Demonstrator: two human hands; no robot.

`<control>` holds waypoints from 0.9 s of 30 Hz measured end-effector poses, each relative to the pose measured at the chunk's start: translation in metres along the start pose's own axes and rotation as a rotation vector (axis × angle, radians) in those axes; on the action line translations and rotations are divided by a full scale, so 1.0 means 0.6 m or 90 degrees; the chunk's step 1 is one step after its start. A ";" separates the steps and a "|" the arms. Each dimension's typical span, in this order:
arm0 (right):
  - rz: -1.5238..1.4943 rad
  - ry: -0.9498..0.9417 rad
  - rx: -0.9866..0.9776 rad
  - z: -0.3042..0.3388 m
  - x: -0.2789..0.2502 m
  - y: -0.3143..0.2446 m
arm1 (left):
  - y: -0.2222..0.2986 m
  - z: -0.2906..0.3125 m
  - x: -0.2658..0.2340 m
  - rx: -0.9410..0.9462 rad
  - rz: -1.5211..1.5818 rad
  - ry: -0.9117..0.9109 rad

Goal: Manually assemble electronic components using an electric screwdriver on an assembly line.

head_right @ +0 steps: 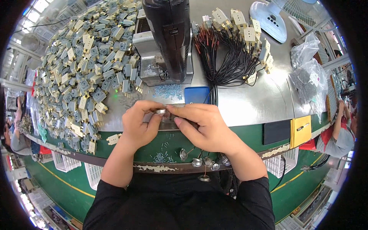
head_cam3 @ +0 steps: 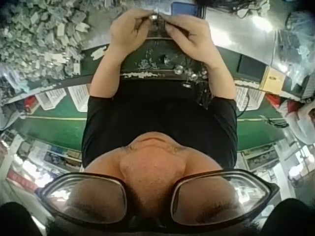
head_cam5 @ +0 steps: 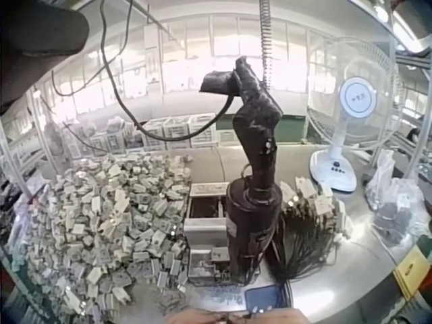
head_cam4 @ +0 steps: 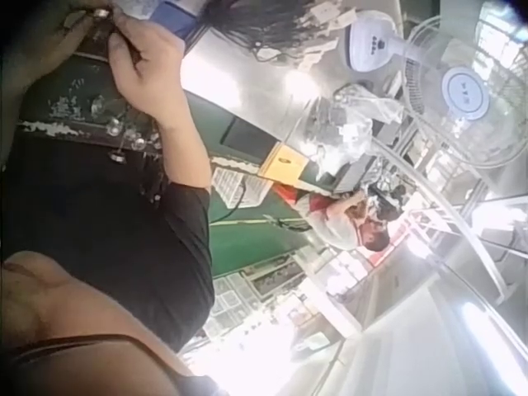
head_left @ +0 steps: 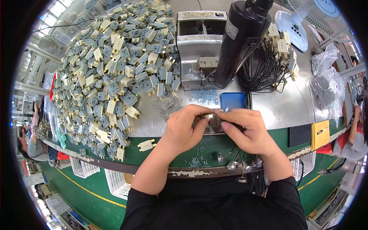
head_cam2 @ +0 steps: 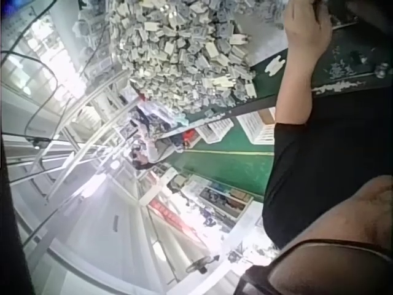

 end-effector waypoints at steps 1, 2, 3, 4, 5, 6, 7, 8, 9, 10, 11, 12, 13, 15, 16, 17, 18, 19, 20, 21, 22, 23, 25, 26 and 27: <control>0.014 -0.001 0.000 0.000 0.000 0.000 | -0.017 0.001 0.013 -0.108 0.161 -0.077; 0.015 0.000 0.002 0.001 -0.001 -0.002 | -0.031 0.006 0.032 -0.216 0.323 -0.154; -0.019 0.005 0.036 0.003 -0.001 0.000 | -0.030 0.007 0.026 -0.217 0.324 -0.154; -0.053 0.010 0.071 0.005 -0.002 0.006 | -0.029 0.012 0.038 -0.228 0.434 -0.243; -0.052 0.009 0.073 0.004 -0.003 0.010 | -0.023 0.018 0.053 -0.237 0.543 -0.333; -0.048 0.018 0.021 0.002 -0.007 0.005 | -0.022 0.017 0.052 -0.239 0.544 -0.331; -0.044 0.026 -0.031 0.001 -0.011 0.001 | -0.023 0.024 0.067 -0.337 0.847 -0.305; -0.046 0.023 -0.030 0.002 -0.013 0.006 | -0.016 0.031 0.082 -0.431 1.149 -0.262; -0.060 -0.002 -0.043 0.004 -0.013 0.008 | -0.019 0.037 0.089 -0.433 1.151 -0.258; -0.075 -0.027 -0.056 0.004 -0.010 0.007 | -0.019 0.046 0.100 -0.416 1.205 -0.269; -0.077 -0.030 -0.056 0.004 -0.009 0.006 | -0.015 0.051 0.105 -0.399 1.258 -0.279; -0.095 -0.032 -0.055 0.005 -0.009 0.009 | -0.016 0.049 0.104 -0.400 1.262 -0.280; -0.113 -0.035 -0.054 0.005 -0.009 0.010 | -0.024 0.046 0.099 -0.422 1.125 -0.285; -0.110 -0.044 -0.021 0.004 -0.008 0.010 | -0.024 0.041 0.091 -0.440 0.989 -0.287; -0.108 -0.052 0.010 0.003 -0.006 0.012 | -0.023 0.035 0.082 -0.419 0.895 -0.218; -0.108 -0.052 0.010 0.002 -0.003 0.013 | -0.025 0.028 0.074 -0.397 0.800 -0.150; -0.116 -0.041 0.030 0.002 -0.001 0.016 | -0.020 0.026 0.082 -0.398 0.801 -0.149; -0.124 -0.029 0.050 0.002 0.000 0.020 | -0.017 0.016 0.068 -0.321 0.642 -0.092; -0.125 -0.031 0.050 0.003 0.001 0.023 | -0.008 0.008 0.052 -0.244 0.483 -0.036; -0.130 -0.020 0.020 0.004 -0.001 0.024 | -0.008 0.009 0.059 -0.244 0.483 -0.034; -0.136 -0.008 -0.011 0.005 -0.003 0.023 | -0.008 0.011 0.063 -0.233 0.473 -0.017; -0.135 -0.010 -0.012 0.005 -0.002 0.023 | -0.007 0.013 0.061 -0.222 0.464 -0.001; -0.087 0.002 -0.002 0.007 -0.004 0.025 | -0.014 0.013 0.066 -0.245 0.544 -0.017; -0.088 0.001 -0.003 0.006 -0.003 0.027 | -0.018 0.014 0.072 -0.268 0.625 -0.034; -0.076 -0.006 0.001 0.002 -0.001 0.029 | -0.021 0.016 0.068 -0.269 0.622 -0.031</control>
Point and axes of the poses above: each hand's wrist, its own z-axis away from the middle knuckle, its own x-axis out of the palm, y = z × x, the point moved 7 cm from there along -z, towards the middle knuckle, and after that the axes turned 13 degrees about -y, right-handed, at the moved point
